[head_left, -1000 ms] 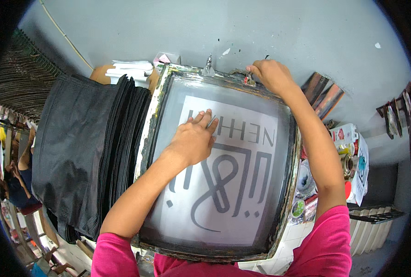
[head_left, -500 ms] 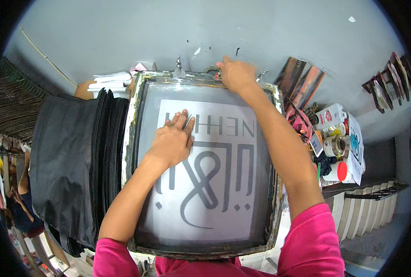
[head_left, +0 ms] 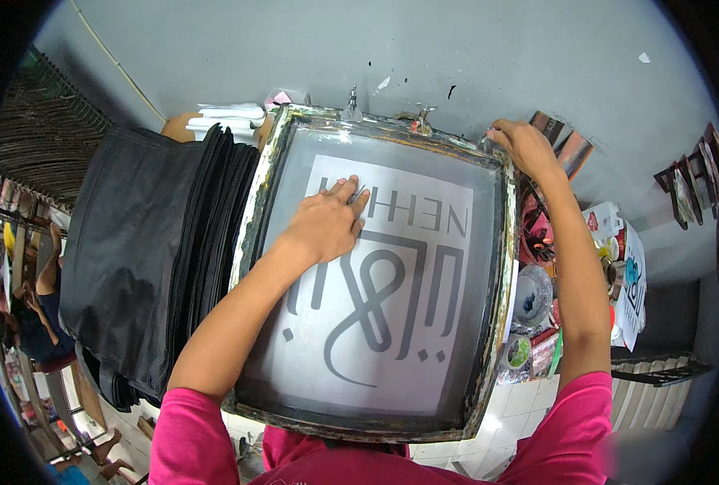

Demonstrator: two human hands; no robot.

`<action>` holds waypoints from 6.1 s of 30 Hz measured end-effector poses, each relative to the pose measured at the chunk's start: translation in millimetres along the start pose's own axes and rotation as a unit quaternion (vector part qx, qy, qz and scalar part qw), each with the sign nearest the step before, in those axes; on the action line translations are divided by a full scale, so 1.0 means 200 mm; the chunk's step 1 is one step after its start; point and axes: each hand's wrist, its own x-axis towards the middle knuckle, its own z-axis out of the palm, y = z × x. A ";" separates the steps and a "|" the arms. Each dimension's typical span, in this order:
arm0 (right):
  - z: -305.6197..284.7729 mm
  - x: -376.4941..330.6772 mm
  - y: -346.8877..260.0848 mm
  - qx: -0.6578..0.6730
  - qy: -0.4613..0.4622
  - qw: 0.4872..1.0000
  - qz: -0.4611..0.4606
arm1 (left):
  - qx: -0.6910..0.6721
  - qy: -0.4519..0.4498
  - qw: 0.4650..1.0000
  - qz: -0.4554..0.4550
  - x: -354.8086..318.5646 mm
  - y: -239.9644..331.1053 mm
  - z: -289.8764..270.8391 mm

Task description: The person aligns a black tote bag on a printing table and then lowers a screen printing frame over it. They apply pressure to the screen with their fingers to ensure a proper print.

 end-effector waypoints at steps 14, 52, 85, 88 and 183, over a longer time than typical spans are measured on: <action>0.01 0.04 0.06 -0.131 -0.082 0.988 -0.026 | -0.012 0.016 1.000 0.008 -0.01 0.01 0.01; 0.13 0.54 -0.64 -0.037 0.049 0.986 -0.157 | -0.033 0.101 0.994 -0.009 -0.05 -0.02 0.09; 0.11 0.54 -0.87 -0.005 -0.016 0.982 -0.187 | -0.045 0.090 0.995 0.009 -0.01 -0.03 0.07; 0.04 0.14 -0.93 0.144 0.095 0.972 -0.158 | -0.106 0.048 0.993 -0.007 0.00 -0.09 -0.02; 0.47 -0.18 -1.16 0.123 -0.163 0.963 -0.175 | 0.003 -0.087 0.977 0.194 0.00 -0.62 -0.22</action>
